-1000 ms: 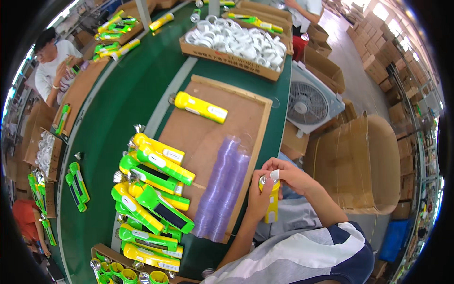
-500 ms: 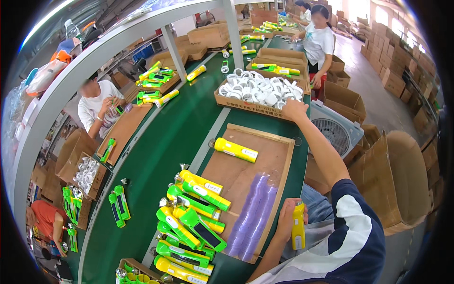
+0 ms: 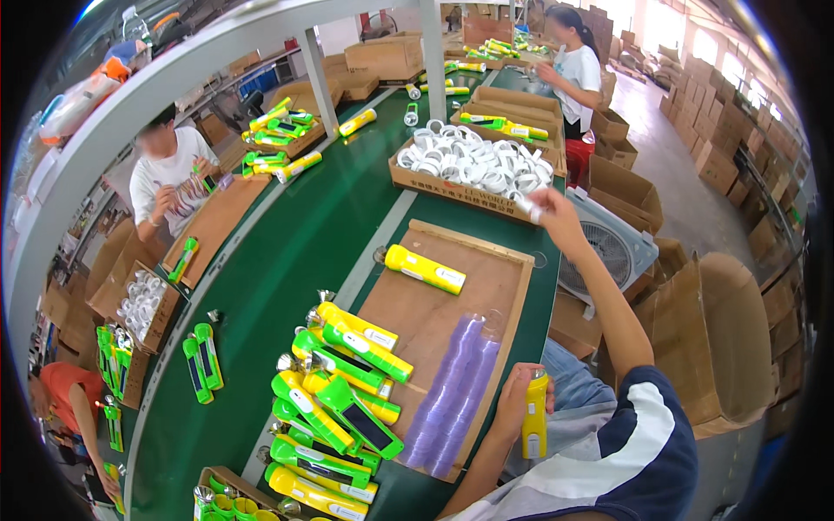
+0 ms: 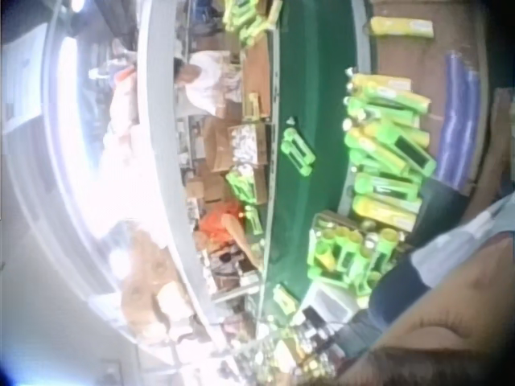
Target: The person assembles flashlights on a production line, placing lenses and rings onto the flashlight bodies by hand.
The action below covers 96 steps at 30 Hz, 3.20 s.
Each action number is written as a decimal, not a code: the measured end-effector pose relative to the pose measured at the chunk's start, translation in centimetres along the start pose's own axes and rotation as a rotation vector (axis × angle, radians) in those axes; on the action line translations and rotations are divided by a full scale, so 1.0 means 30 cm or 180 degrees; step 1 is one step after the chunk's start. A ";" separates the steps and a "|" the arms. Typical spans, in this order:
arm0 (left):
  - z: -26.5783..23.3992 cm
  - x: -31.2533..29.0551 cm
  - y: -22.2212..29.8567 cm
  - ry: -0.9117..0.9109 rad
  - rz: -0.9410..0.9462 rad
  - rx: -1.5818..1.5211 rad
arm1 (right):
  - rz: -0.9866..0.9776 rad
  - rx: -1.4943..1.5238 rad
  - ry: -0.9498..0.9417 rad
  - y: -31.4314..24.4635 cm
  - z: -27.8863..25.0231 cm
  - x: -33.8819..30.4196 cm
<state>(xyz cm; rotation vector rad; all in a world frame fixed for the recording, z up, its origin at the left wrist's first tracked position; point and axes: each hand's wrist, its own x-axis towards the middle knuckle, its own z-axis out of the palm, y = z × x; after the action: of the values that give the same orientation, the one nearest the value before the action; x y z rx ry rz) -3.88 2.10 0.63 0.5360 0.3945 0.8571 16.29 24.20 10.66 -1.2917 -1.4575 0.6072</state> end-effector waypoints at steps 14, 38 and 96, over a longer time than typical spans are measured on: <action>0.012 0.026 0.021 -0.0180 -0.0313 -0.0626 | 0.0234 -0.0426 -0.1214 -0.247 0.020 -0.691; 0.002 0.010 0.046 -0.0090 -0.0403 -0.0382 | 0.1140 0.1203 -0.1455 -0.205 0.017 -0.700; 0.022 -0.083 -0.095 -0.2293 -0.1543 -0.2112 | -0.0393 0.1396 -0.4492 -0.369 -0.027 -0.409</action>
<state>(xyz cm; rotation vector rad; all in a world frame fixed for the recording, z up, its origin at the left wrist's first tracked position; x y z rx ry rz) -3.29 -1.60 -0.24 0.0891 -0.4097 0.2482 11.09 9.48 16.12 -0.2813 -2.2399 1.8326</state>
